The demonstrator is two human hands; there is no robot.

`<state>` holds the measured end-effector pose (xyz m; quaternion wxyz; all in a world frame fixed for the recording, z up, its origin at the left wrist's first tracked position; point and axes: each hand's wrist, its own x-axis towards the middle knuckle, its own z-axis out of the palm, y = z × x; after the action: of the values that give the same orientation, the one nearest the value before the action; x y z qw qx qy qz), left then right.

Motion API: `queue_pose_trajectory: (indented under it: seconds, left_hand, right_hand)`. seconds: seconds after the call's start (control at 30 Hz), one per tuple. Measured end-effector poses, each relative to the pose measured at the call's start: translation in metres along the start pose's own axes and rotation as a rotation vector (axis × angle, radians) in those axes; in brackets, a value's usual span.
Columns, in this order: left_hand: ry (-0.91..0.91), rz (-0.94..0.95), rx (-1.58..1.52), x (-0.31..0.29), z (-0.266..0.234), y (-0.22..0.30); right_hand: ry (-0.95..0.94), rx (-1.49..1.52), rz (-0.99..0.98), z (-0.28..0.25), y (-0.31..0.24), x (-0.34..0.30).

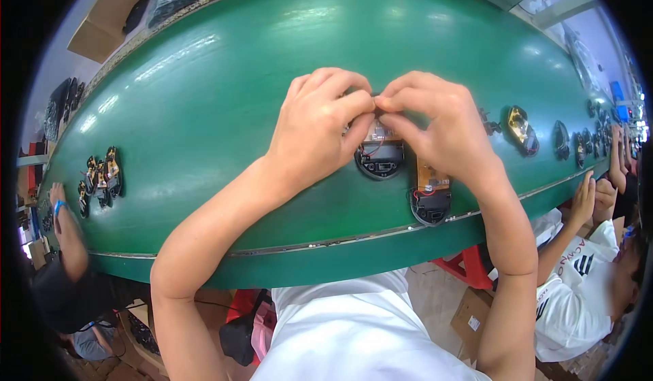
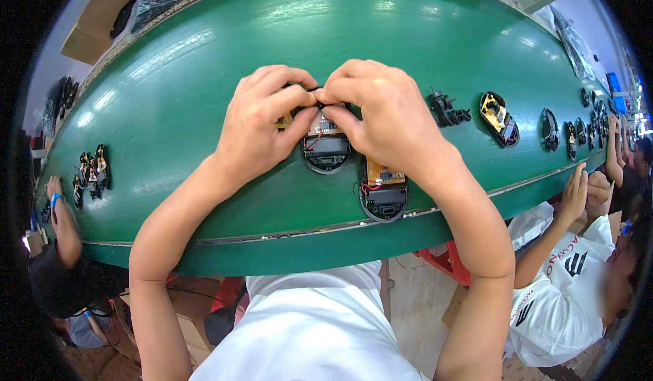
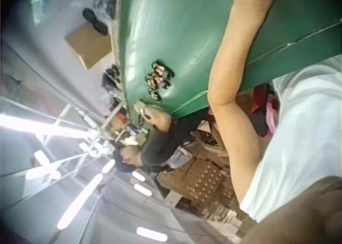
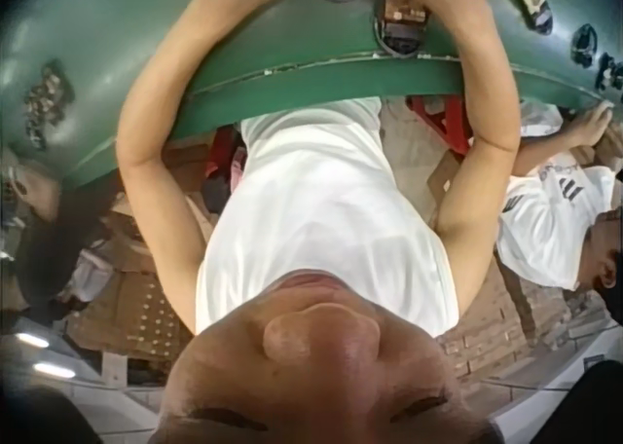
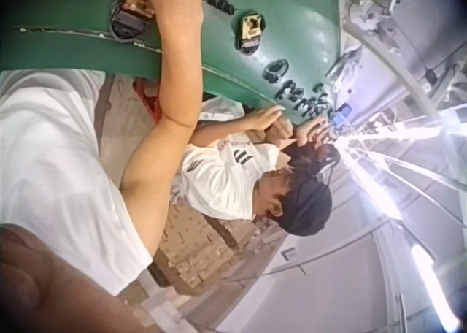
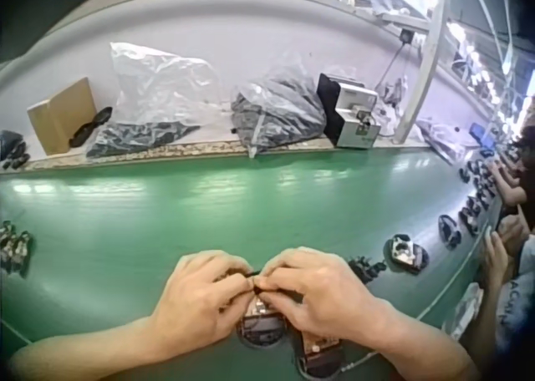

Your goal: Assembling small electronic devices by inserting internal components into plastic housings on an assembly line.

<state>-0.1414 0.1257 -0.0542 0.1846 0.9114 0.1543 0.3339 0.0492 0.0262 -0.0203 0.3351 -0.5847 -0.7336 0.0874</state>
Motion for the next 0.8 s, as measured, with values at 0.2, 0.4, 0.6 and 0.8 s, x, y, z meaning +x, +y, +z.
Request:
queue_pose_trajectory:
  seconds: [0.2,0.4,0.6,0.8]
  left_hand:
    - [-0.055,-0.053,-0.087,0.005,0.002,-0.002]
    - [-0.061,-0.039,-0.144,0.006,0.003,-0.006]
    - [-0.035,-0.070,-0.205,0.009,0.008,-0.006]
    - [-0.025,0.025,-0.141,0.011,0.007,-0.006]
  right_hand:
    - [-0.057,0.340,0.325,-0.007,0.009,0.000]
    - [0.004,0.068,0.086,-0.009,-0.002,0.000]
    - [-0.063,-0.141,0.053,-0.011,-0.010,0.002]
    - [0.018,0.151,0.161,-0.004,0.010,-0.010]
